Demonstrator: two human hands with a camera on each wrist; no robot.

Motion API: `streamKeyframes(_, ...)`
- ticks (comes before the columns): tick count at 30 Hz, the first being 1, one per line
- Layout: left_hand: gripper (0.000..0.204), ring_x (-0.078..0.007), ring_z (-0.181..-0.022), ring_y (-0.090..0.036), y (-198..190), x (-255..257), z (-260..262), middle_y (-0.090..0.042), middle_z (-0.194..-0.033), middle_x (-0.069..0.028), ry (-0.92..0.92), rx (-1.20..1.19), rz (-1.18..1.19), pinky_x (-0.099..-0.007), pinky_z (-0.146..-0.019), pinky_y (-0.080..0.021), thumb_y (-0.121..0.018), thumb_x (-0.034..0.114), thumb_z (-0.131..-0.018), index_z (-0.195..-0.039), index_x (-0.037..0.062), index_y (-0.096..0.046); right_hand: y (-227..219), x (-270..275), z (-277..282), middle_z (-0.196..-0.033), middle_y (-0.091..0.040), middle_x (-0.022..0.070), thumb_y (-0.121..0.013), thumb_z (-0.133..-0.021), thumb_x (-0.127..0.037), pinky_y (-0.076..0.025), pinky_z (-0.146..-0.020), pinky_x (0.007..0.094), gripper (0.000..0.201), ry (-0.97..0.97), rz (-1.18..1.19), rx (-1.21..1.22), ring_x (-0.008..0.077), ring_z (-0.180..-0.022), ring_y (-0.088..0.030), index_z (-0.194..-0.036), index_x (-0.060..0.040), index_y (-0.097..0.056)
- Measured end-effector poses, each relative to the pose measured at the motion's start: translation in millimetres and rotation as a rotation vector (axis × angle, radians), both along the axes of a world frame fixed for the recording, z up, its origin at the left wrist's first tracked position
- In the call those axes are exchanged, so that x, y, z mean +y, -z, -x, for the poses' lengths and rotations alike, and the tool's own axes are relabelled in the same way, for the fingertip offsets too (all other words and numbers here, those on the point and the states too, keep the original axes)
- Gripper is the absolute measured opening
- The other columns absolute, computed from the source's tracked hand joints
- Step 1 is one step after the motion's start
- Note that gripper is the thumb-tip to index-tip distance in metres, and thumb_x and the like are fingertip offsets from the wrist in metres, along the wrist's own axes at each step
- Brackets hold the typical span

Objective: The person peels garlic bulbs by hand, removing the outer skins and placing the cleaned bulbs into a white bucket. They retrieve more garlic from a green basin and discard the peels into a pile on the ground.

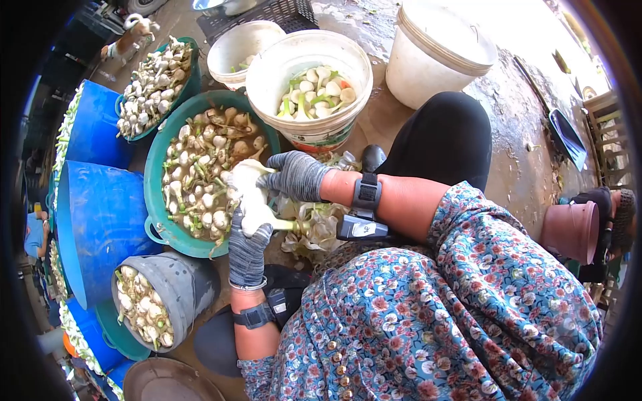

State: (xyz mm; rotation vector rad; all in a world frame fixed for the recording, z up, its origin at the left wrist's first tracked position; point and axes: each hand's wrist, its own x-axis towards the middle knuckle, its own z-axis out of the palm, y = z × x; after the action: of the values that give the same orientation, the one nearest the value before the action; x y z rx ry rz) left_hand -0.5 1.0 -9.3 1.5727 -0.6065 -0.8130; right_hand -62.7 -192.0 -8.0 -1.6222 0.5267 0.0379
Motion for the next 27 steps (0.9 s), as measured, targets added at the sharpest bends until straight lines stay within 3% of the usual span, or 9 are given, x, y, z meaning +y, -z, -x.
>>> streamKeyframes(8,0.051,-0.018,-0.104,-0.055,2,5,0,-0.055,-0.119,-0.0102,0.021,0.117,0.24,-0.0332,-0.093,-0.046,-0.063,0.01,-0.078,-0.127,0.0039,-0.049,72,-40,7,-0.093,-0.067,0.0199,-0.064,-0.084,-0.036,-0.05,-0.08,0.042,0.038,0.0,0.756,0.12,0.0347,-0.088,-0.065,-0.104,-0.0036,-0.066)
streamKeyframes(9,0.05,-0.0185,-0.101,-0.056,-15,2,3,-0.054,-0.117,-0.0103,-0.025,0.203,0.252,-0.0343,-0.093,-0.046,-0.067,0.015,-0.079,-0.124,0.0037,-0.049,43,-44,15,-0.098,-0.067,0.02,-0.062,-0.085,-0.037,-0.05,-0.083,0.0428,0.04,-0.264,0.745,0.347,0.035,-0.095,-0.064,-0.107,-0.0038,-0.066)
streamKeyframes(14,0.055,-0.0198,-0.095,-0.056,-5,2,-9,-0.056,-0.105,-0.0091,-0.177,0.23,0.376,-0.034,-0.09,-0.045,-0.069,0.027,-0.08,-0.124,0.0027,-0.046,12,-28,18,-0.107,-0.066,0.0183,-0.056,-0.087,-0.051,-0.05,-0.086,0.0414,0.055,-0.403,0.834,0.412,0.0347,-0.1,-0.063,-0.112,-0.004,-0.065)
streamKeyframes(16,0.055,-0.0196,-0.095,-0.056,-3,0,-9,-0.056,-0.107,-0.0101,-0.137,0.214,0.341,-0.034,-0.089,-0.045,-0.067,0.031,-0.081,-0.123,0.0023,-0.047,13,-27,9,-0.103,-0.068,0.015,-0.049,-0.086,-0.066,-0.05,-0.083,0.037,0.068,-0.331,0.305,0.121,0.0289,-0.093,-0.064,-0.113,-0.0049,-0.065)
streamKeyframes(19,0.056,-0.0207,-0.101,-0.055,-4,-8,-6,-0.055,-0.112,-0.0107,-0.133,0.034,0.284,-0.0347,-0.092,-0.044,-0.065,0.037,-0.083,-0.124,0.0023,-0.048,-28,-7,15,-0.091,-0.067,0.0101,-0.045,-0.09,-0.063,-0.051,-0.072,0.03,0.064,-0.54,-0.319,0.216,0.015,-0.078,-0.061,-0.11,-0.0066,-0.066)
streamKeyframes(20,0.057,-0.0211,-0.103,-0.054,-3,-10,-4,-0.055,-0.113,-0.0109,-0.153,0.0,0.29,-0.035,-0.093,-0.044,-0.064,0.038,-0.084,-0.125,0.0023,-0.048,18,2,14,-0.081,-0.065,0.0072,-0.049,-0.091,-0.06,-0.051,-0.068,0.0314,0.058,-0.663,-0.087,-0.138,0.0139,-0.069,-0.059,-0.106,-0.0064,-0.066)
streamKeyframes(23,0.068,-0.0228,-0.108,-0.053,-10,-10,-8,-0.055,-0.118,-0.0116,-0.126,-0.039,0.216,-0.0363,-0.096,-0.042,-0.063,0.044,-0.085,-0.134,0.0022,-0.043,-26,10,18,-0.074,-0.065,0.0082,-0.056,-0.09,-0.051,-0.051,-0.066,0.0371,0.048,-0.679,-0.086,0.063,0.0205,-0.065,-0.063,-0.098,-0.0057,-0.066)
streamKeyframes(25,0.071,-0.0222,-0.108,-0.054,-9,-11,-13,-0.056,-0.119,-0.0113,-0.073,-0.24,0.145,-0.0356,-0.098,-0.042,-0.068,0.035,-0.084,-0.14,0.0034,-0.039,-36,11,23,-0.074,-0.066,0.0126,-0.061,-0.087,-0.04,-0.05,-0.066,0.0432,0.035,-0.478,0.693,-0.05,0.0315,-0.069,-0.065,-0.093,-0.0057,-0.064)
streamKeyframes(27,0.068,-0.0211,-0.107,-0.055,-9,-16,-10,-0.056,-0.12,-0.0112,-0.064,-0.387,0.047,-0.0348,-0.098,-0.042,-0.07,0.028,-0.083,-0.139,0.0043,-0.04,-37,9,24,-0.076,-0.066,0.0151,-0.062,-0.085,-0.037,-0.05,-0.066,0.0447,0.032,-0.451,0.715,-0.053,0.0349,-0.072,-0.065,-0.092,-0.006,-0.064)
